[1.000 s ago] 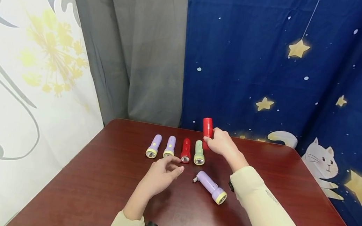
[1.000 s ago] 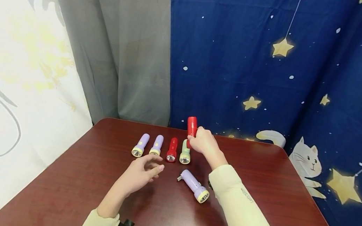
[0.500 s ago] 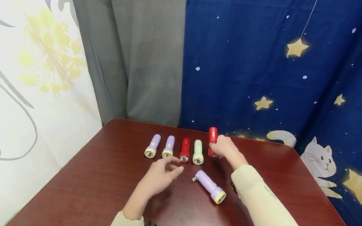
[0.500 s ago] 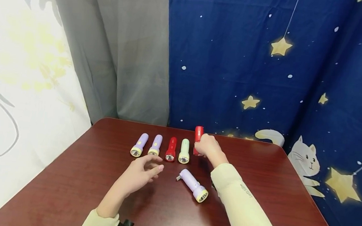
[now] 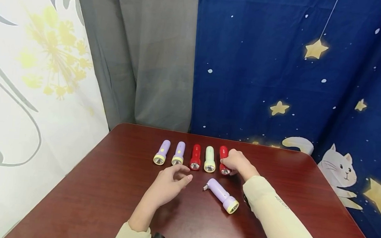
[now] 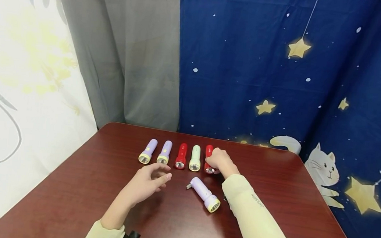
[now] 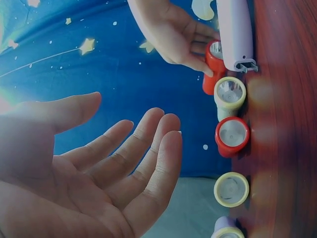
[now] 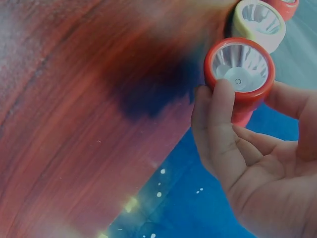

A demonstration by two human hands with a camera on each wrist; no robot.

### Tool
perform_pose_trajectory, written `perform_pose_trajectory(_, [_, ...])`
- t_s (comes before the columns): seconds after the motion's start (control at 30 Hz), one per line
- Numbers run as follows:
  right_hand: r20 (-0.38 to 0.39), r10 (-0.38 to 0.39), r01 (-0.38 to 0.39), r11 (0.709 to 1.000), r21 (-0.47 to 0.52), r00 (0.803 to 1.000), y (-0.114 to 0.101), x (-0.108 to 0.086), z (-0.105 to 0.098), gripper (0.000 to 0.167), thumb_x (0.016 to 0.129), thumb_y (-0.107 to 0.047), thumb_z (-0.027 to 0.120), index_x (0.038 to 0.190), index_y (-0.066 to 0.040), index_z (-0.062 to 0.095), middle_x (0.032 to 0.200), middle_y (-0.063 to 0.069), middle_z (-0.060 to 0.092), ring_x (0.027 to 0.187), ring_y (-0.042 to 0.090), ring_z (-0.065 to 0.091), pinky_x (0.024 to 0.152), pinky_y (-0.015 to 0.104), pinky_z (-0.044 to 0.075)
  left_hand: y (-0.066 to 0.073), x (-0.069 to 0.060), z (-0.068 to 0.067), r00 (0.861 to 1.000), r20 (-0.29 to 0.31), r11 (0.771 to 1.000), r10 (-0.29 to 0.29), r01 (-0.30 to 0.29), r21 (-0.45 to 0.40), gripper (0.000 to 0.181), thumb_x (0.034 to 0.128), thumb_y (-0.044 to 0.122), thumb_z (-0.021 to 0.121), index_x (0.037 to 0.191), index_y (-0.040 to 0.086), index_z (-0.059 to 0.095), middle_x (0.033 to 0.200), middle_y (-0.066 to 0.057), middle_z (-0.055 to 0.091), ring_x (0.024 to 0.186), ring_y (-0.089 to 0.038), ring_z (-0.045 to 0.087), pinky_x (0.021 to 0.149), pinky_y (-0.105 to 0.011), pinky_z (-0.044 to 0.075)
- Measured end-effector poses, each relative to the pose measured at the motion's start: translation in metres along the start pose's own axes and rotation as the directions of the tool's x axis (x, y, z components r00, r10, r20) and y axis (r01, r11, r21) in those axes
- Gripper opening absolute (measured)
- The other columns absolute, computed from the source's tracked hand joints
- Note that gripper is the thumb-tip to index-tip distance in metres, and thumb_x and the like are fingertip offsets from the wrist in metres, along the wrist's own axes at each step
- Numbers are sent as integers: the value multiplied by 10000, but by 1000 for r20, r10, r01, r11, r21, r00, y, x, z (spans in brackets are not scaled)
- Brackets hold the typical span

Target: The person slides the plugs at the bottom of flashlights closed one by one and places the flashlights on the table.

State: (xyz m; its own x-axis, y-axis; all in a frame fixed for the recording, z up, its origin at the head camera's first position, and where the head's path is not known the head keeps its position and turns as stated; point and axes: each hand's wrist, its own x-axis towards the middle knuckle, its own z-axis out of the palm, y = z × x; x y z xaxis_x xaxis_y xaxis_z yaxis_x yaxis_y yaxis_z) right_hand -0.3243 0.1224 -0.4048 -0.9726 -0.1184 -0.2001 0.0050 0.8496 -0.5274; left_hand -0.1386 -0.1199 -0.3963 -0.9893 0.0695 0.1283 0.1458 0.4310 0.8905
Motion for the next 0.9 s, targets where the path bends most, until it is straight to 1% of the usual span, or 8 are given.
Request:
perform_pose_trajectory(0.17, [17, 4, -4, 1000, -1, 1000, 3, 2, 4, 300, 1004, -198, 662, 1137, 63, 599, 996, 217, 631, 592, 233, 722, 635, 393, 656, -2, 1, -1, 1000, 4, 1000, -3, 3, 4, 336, 1013, 244, 719, 1284, 47, 688, 1041, -102, 796, 878, -254, 758, 749, -293, 591])
perform_pose_trajectory(0.3, [18, 5, -4, 1000, -20, 1000, 5, 4, 6, 294, 1029, -209, 634, 1142, 61, 603, 1038, 224, 628, 576, 234, 720, 605, 369, 648, -3, 2, -1, 1000, 3, 1000, -3, 3, 17, 308, 1017, 252, 715, 1275, 84, 691, 1042, -90, 792, 858, -187, 742, 763, -292, 591])
perform_pose_trajectory(0.4, [35, 19, -18, 999, -51, 999, 5, 5, 8, 352, 1053, -264, 631, 1188, 59, 592, 1030, 217, 619, 579, 237, 720, 596, 360, 642, -3, 1, -2, 1000, 2, 1000, -8, 8, 14, 305, 1013, 253, 720, 1267, 87, 695, 1037, -87, 793, 831, -137, 722, 759, -291, 588])
perform_pose_trajectory(0.47, [51, 23, -19, 997, -77, 998, 5, 4, 7, 408, 1067, -324, 621, 1208, 57, 594, 997, 213, 625, 590, 246, 723, 589, 359, 638, -3, 0, -2, 1000, 2, 1000, -13, 13, 11, 307, 1011, 256, 722, 1265, 86, 697, 1040, -93, 792, 829, -132, 719, 756, -290, 586])
perform_pose_trajectory(0.63, [92, 5, 7, 991, -136, 996, 1, -5, -1, 524, 1075, -457, 580, 1225, 43, 615, 915, 182, 636, 697, 290, 720, 631, 378, 638, -1, 1, -3, 1000, 0, 1000, -15, 15, 16, 313, 1015, 257, 717, 1276, 86, 696, 1031, -101, 783, 862, -198, 738, 755, -301, 585])
perform_pose_trajectory(0.7, [98, -14, 33, 982, -188, 995, -2, -11, -5, 525, 1069, -476, 583, 1203, 29, 634, 888, 157, 637, 736, 293, 707, 656, 381, 623, -1, 1, -3, 1000, -1, 1000, -16, 16, 20, 312, 1017, 258, 714, 1279, 88, 695, 1023, -91, 781, 874, -218, 743, 757, -306, 586])
perform_pose_trajectory(0.77, [87, -34, 56, 965, -258, 996, -5, -19, -7, 492, 1056, -480, 601, 1155, -1, 659, 868, 128, 640, 761, 275, 684, 681, 381, 587, -1, 1, -2, 1000, 0, 1000, -21, 21, 22, 308, 1017, 257, 713, 1277, 91, 696, 1017, -87, 780, 872, -216, 740, 758, -310, 584])
perform_pose_trajectory(0.9, [43, -73, 84, 921, -381, 996, -14, -43, -12, 418, 1028, -472, 641, 1034, -58, 700, 882, 113, 679, 813, 258, 651, 745, 413, 530, -2, 0, -1, 1000, 6, 999, -30, 30, 29, 311, 1017, 257, 714, 1277, 89, 695, 1018, -74, 775, 840, -152, 716, 754, -310, 585])
